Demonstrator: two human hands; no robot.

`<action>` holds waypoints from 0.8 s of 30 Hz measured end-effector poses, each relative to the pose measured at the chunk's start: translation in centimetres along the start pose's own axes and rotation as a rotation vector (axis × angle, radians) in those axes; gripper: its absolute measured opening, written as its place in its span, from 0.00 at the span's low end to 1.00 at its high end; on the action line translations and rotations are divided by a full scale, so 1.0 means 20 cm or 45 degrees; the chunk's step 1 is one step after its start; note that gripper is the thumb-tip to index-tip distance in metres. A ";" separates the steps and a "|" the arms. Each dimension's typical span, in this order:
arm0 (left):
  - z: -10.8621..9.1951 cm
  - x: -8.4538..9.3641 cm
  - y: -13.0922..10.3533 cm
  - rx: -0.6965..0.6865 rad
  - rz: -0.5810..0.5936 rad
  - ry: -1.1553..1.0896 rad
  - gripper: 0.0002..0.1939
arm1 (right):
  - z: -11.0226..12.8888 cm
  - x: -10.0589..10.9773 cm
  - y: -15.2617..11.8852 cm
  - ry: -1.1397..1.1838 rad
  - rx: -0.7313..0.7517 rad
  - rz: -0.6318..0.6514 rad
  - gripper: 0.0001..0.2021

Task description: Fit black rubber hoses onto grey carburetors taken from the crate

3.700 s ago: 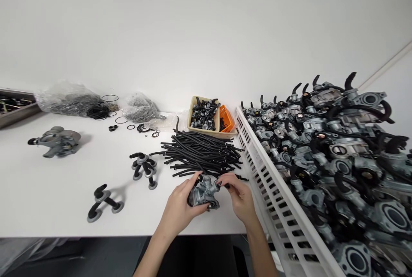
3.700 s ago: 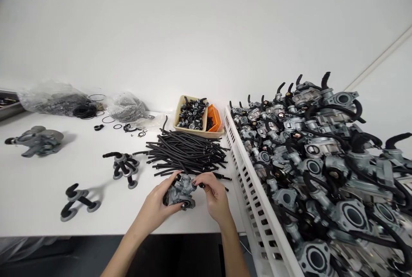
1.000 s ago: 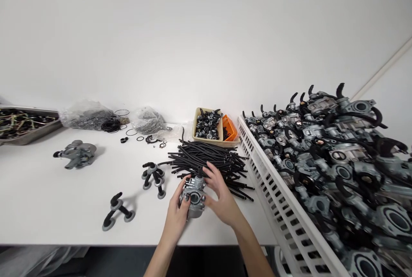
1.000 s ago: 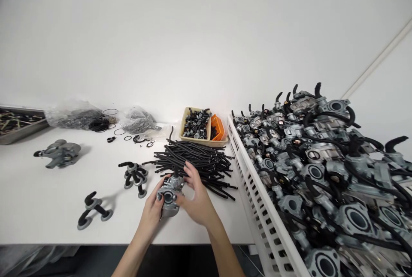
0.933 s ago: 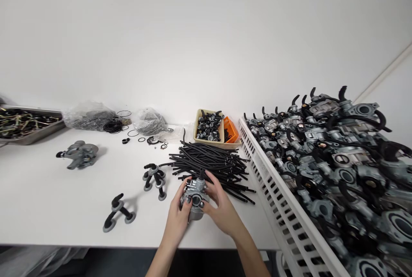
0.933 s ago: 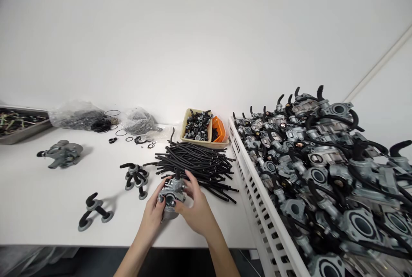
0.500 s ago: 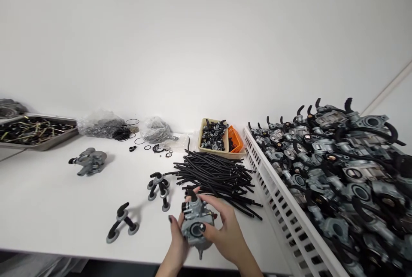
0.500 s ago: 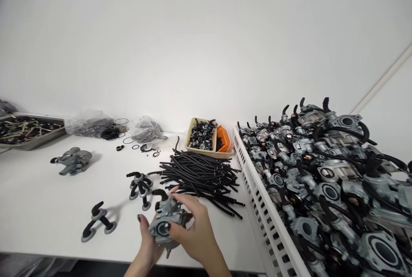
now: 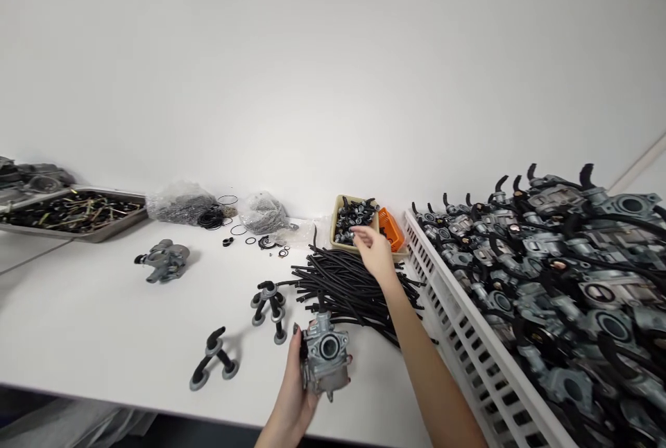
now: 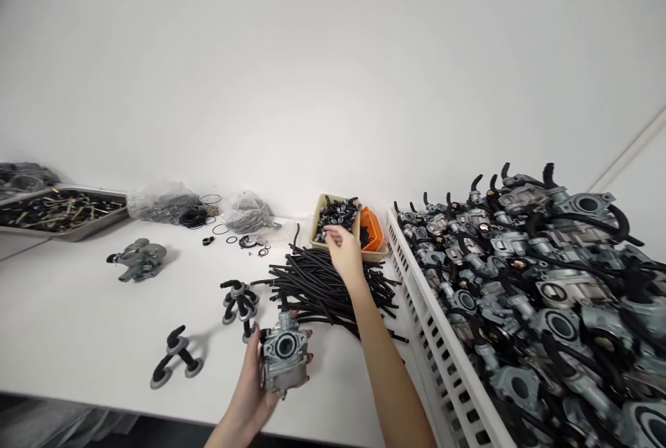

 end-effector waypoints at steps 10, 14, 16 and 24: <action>0.07 0.03 0.09 0.047 0.118 -0.061 0.37 | -0.23 -0.24 0.46 -0.090 -0.031 -0.073 0.08; 0.10 0.03 0.12 0.084 0.102 -0.075 0.36 | -0.29 -0.17 0.43 0.073 -0.073 -0.220 0.05; 0.09 0.02 0.11 0.065 0.082 -0.069 0.36 | -0.33 -0.11 0.41 0.190 -0.139 -0.347 0.10; 0.02 0.00 0.03 -0.074 0.092 0.038 0.38 | -0.42 0.16 0.07 0.779 -0.415 -0.603 0.16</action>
Point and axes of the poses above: each hand's wrist, its own y-axis towards the middle knuckle, its own x-axis out of the back of the hand, z = x × y, the point moved 8 cm from there along y, towards the middle knuckle, and after that the axes turned 7 degrees about -z, right-handed, at the moved point
